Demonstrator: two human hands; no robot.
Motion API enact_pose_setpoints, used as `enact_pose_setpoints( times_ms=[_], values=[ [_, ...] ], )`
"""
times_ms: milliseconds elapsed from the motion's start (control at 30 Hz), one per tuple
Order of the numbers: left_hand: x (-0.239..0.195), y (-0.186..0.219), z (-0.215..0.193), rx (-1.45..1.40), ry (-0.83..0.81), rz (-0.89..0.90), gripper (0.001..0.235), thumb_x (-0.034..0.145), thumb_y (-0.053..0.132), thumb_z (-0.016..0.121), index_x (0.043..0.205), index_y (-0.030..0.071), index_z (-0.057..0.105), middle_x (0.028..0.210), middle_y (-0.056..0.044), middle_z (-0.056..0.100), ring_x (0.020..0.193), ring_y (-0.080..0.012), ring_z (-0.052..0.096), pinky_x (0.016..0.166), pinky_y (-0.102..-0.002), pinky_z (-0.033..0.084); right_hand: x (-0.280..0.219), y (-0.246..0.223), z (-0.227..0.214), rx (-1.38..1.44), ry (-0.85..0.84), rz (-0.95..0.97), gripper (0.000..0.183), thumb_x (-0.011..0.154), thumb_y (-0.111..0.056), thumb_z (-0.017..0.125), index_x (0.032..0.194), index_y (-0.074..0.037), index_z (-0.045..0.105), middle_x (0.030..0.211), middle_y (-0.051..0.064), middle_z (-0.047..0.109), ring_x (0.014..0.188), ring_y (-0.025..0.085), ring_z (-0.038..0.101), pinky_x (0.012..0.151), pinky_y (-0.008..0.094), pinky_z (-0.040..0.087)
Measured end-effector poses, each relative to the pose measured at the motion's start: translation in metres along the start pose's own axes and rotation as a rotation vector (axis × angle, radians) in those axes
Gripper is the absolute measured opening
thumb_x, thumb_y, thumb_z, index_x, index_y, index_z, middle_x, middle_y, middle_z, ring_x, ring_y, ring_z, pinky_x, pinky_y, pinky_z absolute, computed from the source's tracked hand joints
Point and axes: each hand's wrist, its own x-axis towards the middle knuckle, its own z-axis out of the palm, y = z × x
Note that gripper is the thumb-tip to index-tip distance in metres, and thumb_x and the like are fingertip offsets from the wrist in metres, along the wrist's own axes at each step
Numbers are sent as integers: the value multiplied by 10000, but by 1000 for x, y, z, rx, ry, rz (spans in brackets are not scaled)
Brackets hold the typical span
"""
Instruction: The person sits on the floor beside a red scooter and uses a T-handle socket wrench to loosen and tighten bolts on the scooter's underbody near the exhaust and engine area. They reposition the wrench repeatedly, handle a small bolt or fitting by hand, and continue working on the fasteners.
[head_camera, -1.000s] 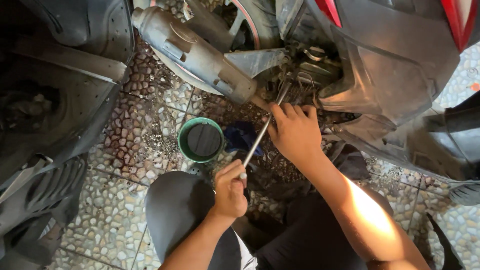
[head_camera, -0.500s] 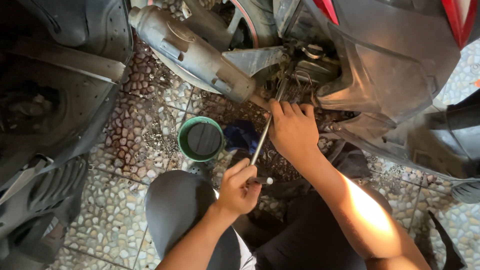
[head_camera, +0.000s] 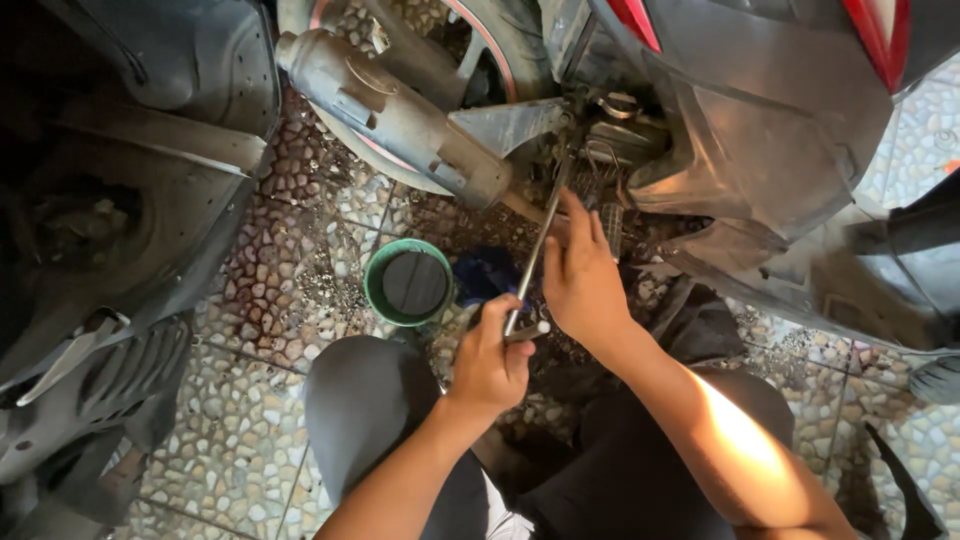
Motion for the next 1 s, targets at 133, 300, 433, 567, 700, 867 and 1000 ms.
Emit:
enact_pose_setpoints(
  times_ms=[133,300,433,567,700,867,1000],
  values=[
    [4,5,-2,-81,-62,-75,478,1077,447,487,1315,32,473,913,-185,680,757,-433,684,677,-468,538,-6,-14,9,322,-5,347,603,1034,-87,505,1558,-29,212,1182,226,715,1012,369,747,882,419,575],
    [7,5,-3,-59,-94,-91,426,1126,424,374,1296,51,489,921,-193,663,820,-458,660,684,-507,511,-46,-9,67,709,255,552,449,1124,-222,446,1518,-63,301,1159,152,725,1080,249,728,915,336,577],
    [22,34,-17,227,-321,-214,369,1081,386,403,1259,103,558,869,-155,720,790,-438,669,711,-546,485,-92,-9,74,1288,223,922,456,1060,-381,403,1382,-58,411,1021,101,723,880,208,700,766,335,574],
    [41,67,-20,369,-292,85,351,1046,343,512,1272,87,589,1009,-130,706,912,-356,650,801,-493,483,-140,-6,63,960,-58,810,731,1147,-572,260,1082,34,665,921,96,671,817,167,625,726,311,530],
    [51,87,-18,501,-245,184,302,996,331,560,1175,95,617,1010,-151,654,984,-343,587,777,-465,452,-117,-38,44,1015,85,778,605,1033,-533,255,1166,-73,625,1040,-23,686,956,84,641,824,251,533],
    [55,78,-19,-479,-98,8,256,1135,268,509,1203,22,533,1037,-123,589,929,-195,582,816,-327,497,-159,11,94,739,59,492,441,1113,-333,404,971,32,606,854,48,633,800,132,595,687,322,485],
    [51,51,-10,-740,-223,-325,444,1158,252,446,793,28,562,707,-12,528,635,-60,481,573,-256,385,-159,14,93,654,-35,631,538,1159,-255,303,790,26,576,632,37,588,592,125,525,537,337,414]
  ],
)
